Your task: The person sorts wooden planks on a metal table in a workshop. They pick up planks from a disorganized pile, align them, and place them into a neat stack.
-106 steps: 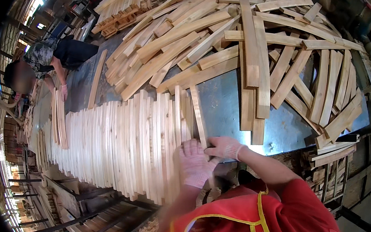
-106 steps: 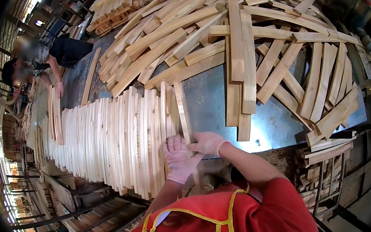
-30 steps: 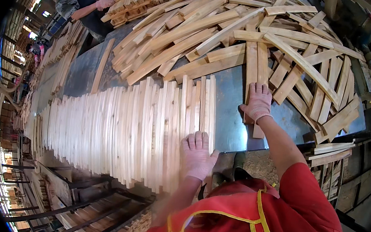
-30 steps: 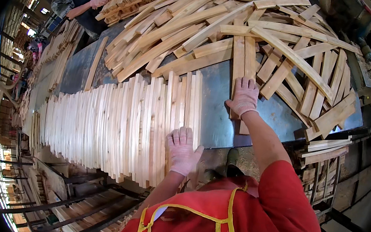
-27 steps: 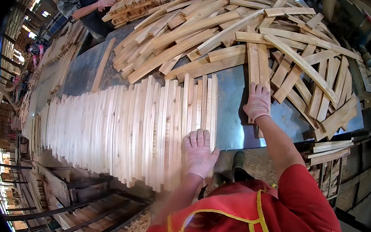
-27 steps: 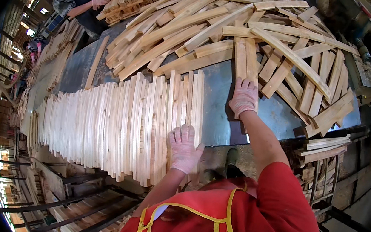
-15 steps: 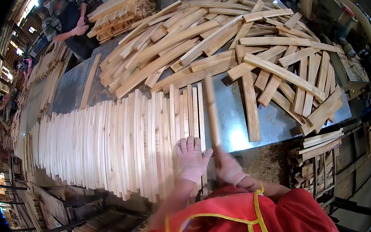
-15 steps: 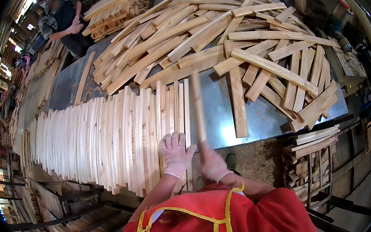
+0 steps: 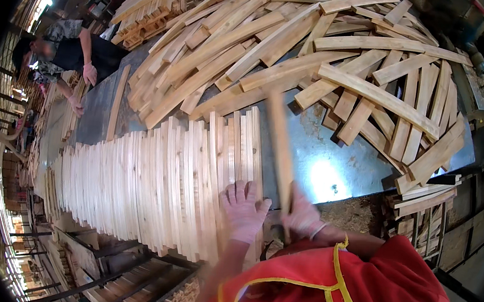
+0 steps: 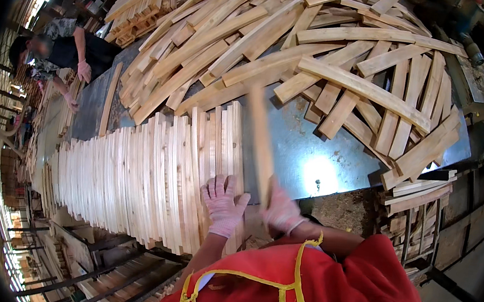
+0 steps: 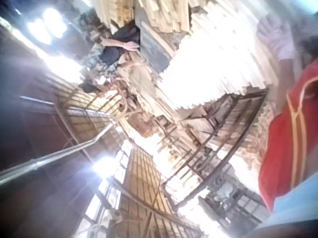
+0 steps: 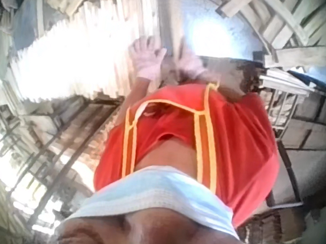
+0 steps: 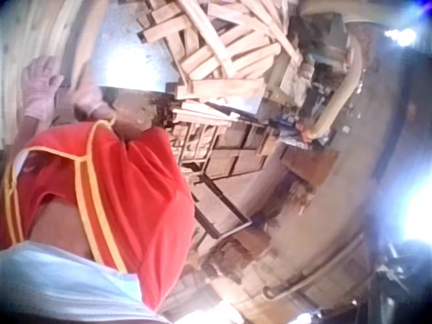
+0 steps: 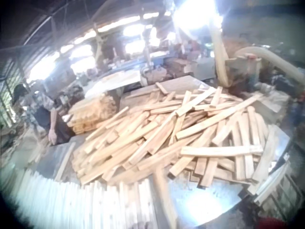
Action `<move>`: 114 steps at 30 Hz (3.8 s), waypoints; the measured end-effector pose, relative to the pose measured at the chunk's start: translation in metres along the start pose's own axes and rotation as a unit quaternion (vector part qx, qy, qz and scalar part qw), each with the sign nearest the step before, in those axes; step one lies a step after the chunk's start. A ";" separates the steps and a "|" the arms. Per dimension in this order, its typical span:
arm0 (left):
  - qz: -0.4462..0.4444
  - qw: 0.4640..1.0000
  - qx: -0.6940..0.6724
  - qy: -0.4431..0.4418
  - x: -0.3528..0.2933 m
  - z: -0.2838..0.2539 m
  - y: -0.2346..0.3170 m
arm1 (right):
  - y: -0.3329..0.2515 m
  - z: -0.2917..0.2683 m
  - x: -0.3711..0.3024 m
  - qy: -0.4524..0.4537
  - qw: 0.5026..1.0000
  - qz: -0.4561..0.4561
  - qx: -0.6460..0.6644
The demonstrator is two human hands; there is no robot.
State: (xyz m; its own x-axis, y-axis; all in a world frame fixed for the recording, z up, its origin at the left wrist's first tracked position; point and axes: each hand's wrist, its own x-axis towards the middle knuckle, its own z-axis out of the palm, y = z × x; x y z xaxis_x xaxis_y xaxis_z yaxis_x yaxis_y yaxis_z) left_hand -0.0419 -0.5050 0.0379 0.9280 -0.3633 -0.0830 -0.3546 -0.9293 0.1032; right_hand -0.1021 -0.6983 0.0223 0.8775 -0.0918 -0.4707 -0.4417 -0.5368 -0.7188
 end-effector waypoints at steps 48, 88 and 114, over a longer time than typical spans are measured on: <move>-0.454 0.212 -0.849 0.167 -0.198 0.109 -0.061 | -0.011 -0.128 0.241 0.069 0.996 -0.046 0.030; -0.229 0.964 0.037 0.131 -0.109 -0.043 -0.179 | -0.053 0.030 0.095 -0.208 0.976 0.035 -0.055; 0.028 0.980 -0.083 0.178 -0.050 -0.029 -0.293 | -0.309 0.198 0.156 -0.227 0.966 0.019 -0.125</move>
State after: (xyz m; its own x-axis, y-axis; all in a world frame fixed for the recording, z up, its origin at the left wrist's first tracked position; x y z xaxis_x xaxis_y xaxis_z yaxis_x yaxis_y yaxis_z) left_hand 0.0189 -0.2131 0.0403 0.8996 -0.3396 0.2747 -0.4096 -0.8744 0.2602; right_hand 0.1343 -0.3808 0.0698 0.6643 0.2300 -0.7112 -0.3640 -0.7315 -0.5766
